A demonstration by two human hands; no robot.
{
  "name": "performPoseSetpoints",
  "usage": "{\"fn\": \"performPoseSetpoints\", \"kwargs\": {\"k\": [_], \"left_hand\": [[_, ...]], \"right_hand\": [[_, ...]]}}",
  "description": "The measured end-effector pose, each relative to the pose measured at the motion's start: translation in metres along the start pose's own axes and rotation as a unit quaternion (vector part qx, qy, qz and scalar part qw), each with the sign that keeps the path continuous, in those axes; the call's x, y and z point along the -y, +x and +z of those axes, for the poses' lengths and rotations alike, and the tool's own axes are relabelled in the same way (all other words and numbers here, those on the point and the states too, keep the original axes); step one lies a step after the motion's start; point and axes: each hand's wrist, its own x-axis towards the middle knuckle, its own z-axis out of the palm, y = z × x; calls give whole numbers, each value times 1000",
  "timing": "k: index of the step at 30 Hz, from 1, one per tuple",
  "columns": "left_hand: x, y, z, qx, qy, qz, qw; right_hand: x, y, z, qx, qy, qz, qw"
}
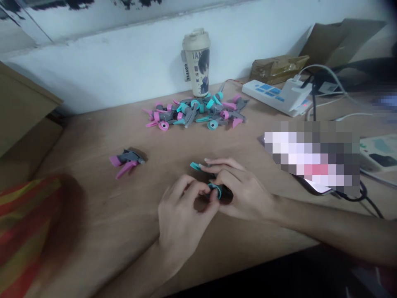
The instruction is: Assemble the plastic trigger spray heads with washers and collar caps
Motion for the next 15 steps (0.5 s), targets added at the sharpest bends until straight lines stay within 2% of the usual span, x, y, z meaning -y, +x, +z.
{"fn": "performPoseSetpoints", "kwargs": {"k": [3,6,9,12,15], "left_hand": [[3,3,1,6,-43,1,999],[12,8,1,-7,-129,0,992],[18,11,1,8,-204,-27,979],[17,11,2,61,-204,-51,976],[11,8,5,78,-159,-62,982]], "right_hand": [[0,1,0,-10,6,19,1000],[1,4,-3,-25,-4,39,999],[0,5,-7,-31,-28,54,998],[-4,5,-8,-22,-39,53,998],[-8,3,-5,-9,-53,50,997]]}}
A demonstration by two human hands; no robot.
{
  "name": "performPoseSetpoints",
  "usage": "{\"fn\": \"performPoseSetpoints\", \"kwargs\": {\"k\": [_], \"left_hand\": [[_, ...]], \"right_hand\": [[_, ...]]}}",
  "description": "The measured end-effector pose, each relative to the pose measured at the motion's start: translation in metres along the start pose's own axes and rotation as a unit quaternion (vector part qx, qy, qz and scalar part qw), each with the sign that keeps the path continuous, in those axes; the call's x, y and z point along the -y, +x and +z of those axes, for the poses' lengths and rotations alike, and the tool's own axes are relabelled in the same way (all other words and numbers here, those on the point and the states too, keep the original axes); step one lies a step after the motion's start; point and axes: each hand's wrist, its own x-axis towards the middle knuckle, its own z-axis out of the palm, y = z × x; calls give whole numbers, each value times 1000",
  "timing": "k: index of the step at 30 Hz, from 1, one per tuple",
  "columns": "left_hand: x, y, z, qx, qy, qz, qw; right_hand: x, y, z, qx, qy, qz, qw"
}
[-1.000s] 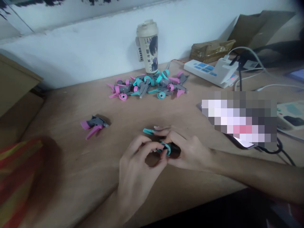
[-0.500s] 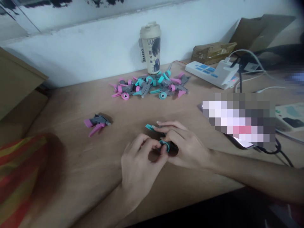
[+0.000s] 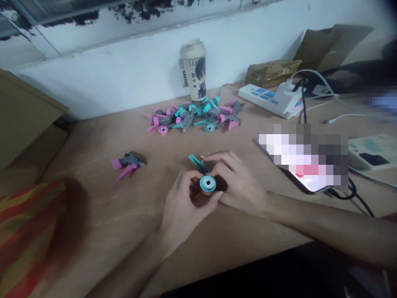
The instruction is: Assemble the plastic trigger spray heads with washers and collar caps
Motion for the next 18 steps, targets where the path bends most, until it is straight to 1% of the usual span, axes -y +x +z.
{"fn": "performPoseSetpoints", "kwargs": {"k": [4,6,8,10,11,13,16,18], "left_hand": [[-3,1,2,-2,45,-24,999],[-1,4,-1,-18,71,-20,997],[4,9,-8,-41,94,-19,995],[13,13,-20,-64,107,-29,992],[19,14,-28,-87,104,-29,990],[32,13,-46,-103,81,-42,991],[54,6,-76,-135,94,-99,981],[67,1,-95,-171,133,-116,969]], "right_hand": [[0,1,3,31,-16,-7,999],[2,1,2,52,-17,-10,998],[3,2,1,62,-18,-10,998],[3,1,0,55,-20,-4,998],[3,1,0,49,-21,1,999],[1,0,0,38,-25,15,999],[-2,-1,2,41,-40,31,998],[-3,-2,2,51,-65,35,996]]}}
